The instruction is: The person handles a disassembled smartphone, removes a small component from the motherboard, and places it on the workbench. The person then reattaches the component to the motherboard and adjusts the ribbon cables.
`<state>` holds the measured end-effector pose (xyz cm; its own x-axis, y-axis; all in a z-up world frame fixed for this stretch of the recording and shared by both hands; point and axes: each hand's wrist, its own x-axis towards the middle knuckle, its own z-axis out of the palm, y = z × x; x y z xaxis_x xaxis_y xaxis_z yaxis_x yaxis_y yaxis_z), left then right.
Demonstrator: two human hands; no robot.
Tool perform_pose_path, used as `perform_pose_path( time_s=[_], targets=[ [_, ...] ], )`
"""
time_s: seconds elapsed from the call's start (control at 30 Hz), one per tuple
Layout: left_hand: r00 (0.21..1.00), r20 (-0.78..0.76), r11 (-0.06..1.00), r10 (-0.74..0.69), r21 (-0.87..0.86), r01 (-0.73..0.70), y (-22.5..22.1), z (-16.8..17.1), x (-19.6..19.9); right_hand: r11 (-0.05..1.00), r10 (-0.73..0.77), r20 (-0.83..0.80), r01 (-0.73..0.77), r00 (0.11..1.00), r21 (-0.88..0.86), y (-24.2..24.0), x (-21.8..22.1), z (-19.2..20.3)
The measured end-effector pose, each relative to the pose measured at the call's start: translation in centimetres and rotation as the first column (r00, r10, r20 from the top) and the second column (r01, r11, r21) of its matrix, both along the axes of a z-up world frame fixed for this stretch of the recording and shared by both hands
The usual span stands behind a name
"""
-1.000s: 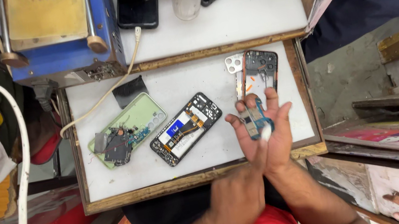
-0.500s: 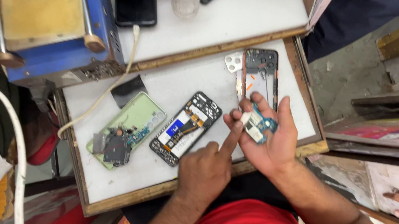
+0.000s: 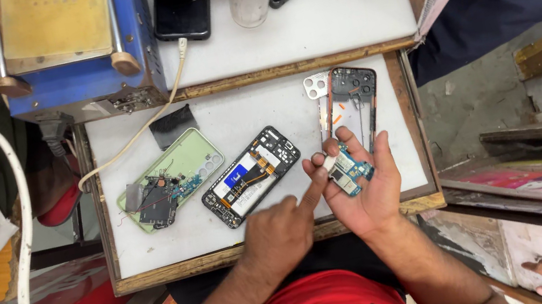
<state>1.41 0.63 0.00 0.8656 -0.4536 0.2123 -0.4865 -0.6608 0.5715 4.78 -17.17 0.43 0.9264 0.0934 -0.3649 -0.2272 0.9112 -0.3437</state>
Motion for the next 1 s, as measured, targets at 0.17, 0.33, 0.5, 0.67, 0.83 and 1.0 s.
perform_pose_path(
  time_s=[0.17,0.33,0.5,0.67,0.83,1.0],
  targets=[
    [0.963,-0.237,0.987,-0.128,-0.126,0.1,0.3,3.6,2.1,0.997,-0.077,0.052,0.078,0.996,-0.029,-1.7,-0.4,-1.2],
    [0.924,-0.382,0.985,0.005,-0.16,-0.071,-2.3,5.6,14.2,0.987,-0.069,0.04,0.074,0.997,-0.142,-2.5,-1.7,-2.0],
    [0.966,0.224,0.974,0.127,-0.214,-0.079,-5.5,8.2,17.9,0.989,0.004,0.024,0.0,1.0,-0.15,-2.9,-3.1,-2.1],
    [0.989,0.003,0.989,-0.145,-0.02,0.145,-2.3,8.4,4.6,0.947,0.083,0.047,-0.064,0.995,-0.316,-2.4,-4.2,-1.8],
    [1.0,0.019,0.99,0.013,-0.14,-0.011,1.3,5.9,-0.5,0.881,0.312,0.144,-0.229,0.939,-0.415,0.9,-4.0,-1.7],
    [0.938,-0.184,0.919,0.294,-0.217,-0.33,4.8,2.7,-1.4,0.835,0.475,0.298,-0.316,0.828,-0.451,3.2,-3.5,-1.0]
  ],
)
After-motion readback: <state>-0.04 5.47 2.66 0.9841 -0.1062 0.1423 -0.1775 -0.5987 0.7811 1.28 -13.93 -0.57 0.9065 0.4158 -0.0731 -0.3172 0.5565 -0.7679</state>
